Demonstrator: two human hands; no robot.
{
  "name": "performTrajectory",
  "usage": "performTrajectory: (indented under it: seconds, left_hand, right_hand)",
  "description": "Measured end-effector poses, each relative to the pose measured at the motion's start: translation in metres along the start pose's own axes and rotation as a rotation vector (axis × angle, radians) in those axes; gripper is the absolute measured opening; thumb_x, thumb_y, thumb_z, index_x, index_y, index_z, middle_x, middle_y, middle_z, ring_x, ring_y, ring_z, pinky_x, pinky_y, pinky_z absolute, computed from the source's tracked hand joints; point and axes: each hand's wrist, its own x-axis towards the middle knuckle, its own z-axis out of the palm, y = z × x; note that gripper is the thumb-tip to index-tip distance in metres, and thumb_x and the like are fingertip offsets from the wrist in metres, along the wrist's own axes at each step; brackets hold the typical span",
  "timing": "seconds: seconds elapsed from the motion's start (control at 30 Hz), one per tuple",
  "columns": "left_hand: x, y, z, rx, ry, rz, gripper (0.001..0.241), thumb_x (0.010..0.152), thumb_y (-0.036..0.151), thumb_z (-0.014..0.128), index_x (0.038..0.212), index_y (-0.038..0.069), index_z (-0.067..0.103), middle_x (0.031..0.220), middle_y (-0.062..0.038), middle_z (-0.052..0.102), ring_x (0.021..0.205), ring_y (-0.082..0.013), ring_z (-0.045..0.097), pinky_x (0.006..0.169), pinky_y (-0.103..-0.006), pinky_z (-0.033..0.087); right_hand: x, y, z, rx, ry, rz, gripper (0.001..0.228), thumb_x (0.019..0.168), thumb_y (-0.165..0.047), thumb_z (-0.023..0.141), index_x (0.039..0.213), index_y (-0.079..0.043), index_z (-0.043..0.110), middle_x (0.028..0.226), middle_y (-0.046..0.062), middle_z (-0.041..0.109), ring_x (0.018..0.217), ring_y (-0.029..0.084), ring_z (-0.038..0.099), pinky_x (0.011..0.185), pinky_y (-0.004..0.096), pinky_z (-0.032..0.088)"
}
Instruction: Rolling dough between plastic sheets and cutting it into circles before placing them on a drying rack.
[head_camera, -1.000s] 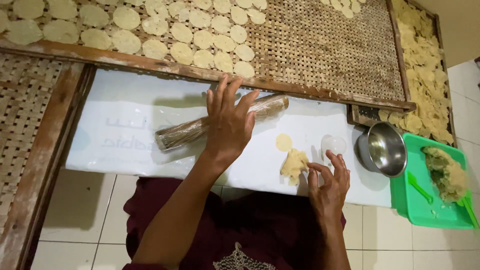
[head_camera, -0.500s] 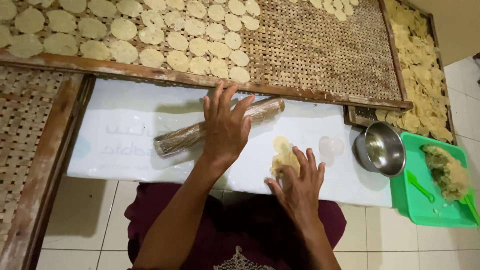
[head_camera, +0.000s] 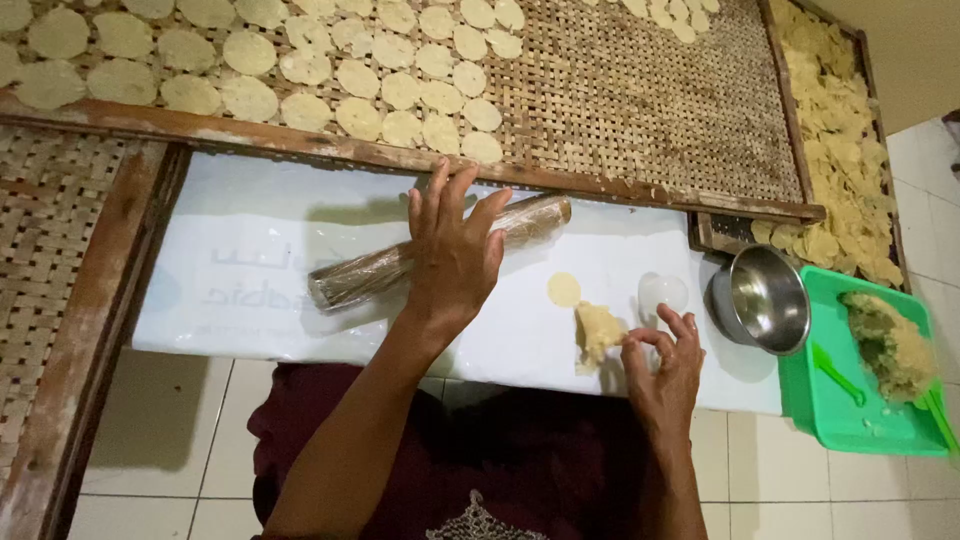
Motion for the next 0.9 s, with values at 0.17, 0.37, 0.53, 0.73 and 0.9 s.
performTrajectory:
  seconds: [0.17,0.37,0.53,0.73,0.9]
  left_hand:
    - [-0.001,0.001,0.003,0.007,-0.015,0.001,0.053,0.085,0.014,0.077,0.135,0.022,0.061,0.15,-0.014,0.043,0.15,-0.0428,0.028,0.113,-0.0727,0.025]
    - [0.0,0.002,-0.003,-0.007,-0.033,-0.001,0.05,0.086,0.013,0.076,0.134,0.02,0.062,0.149,-0.015,0.043,0.15,-0.0439,0.027,0.112,-0.0741,0.026]
    - [-0.002,0.001,-0.003,-0.018,-0.032,0.003,0.049,0.088,0.015,0.074,0.135,0.021,0.061,0.15,-0.014,0.042,0.151,-0.0428,0.026,0.112,-0.0746,0.024]
    - [0.0,0.0,-0.006,0.004,-0.035,0.007,0.052,0.087,0.016,0.074,0.137,0.022,0.059,0.15,-0.014,0.042,0.15,-0.043,0.027,0.112,-0.0733,0.027]
    - [-0.001,0.001,-0.006,0.015,-0.018,-0.001,0.053,0.085,0.016,0.077,0.136,0.021,0.061,0.15,-0.015,0.043,0.149,-0.0435,0.029,0.112,-0.0728,0.028]
  right_hand:
    - [-0.003,0.01,0.012,0.01,-0.02,0.045,0.014,0.09,-0.03,0.074,0.095,-0.019,0.067,0.149,0.005,0.051,0.151,0.044,0.034,0.116,0.076,0.02]
    - [-0.002,-0.011,0.001,0.132,0.023,-0.19,0.015,0.094,-0.004,0.06,0.097,-0.016,0.068,0.138,0.011,0.058,0.144,0.045,0.043,0.121,0.062,0.031]
    - [0.011,-0.026,-0.005,0.118,0.105,-0.363,0.026,0.088,0.005,0.061,0.101,-0.015,0.071,0.13,0.012,0.062,0.138,0.037,0.054,0.124,0.051,0.036]
    - [0.038,-0.046,0.018,-0.241,0.023,-0.505,0.018,0.079,-0.032,0.081,0.094,-0.031,0.072,0.151,0.001,0.052,0.152,0.036,0.035,0.118,0.07,0.019]
    - [0.052,-0.058,0.031,-0.364,-0.034,-0.598,0.024,0.083,-0.039,0.077,0.097,-0.022,0.068,0.148,0.004,0.053,0.151,0.035,0.037,0.12,0.068,0.015]
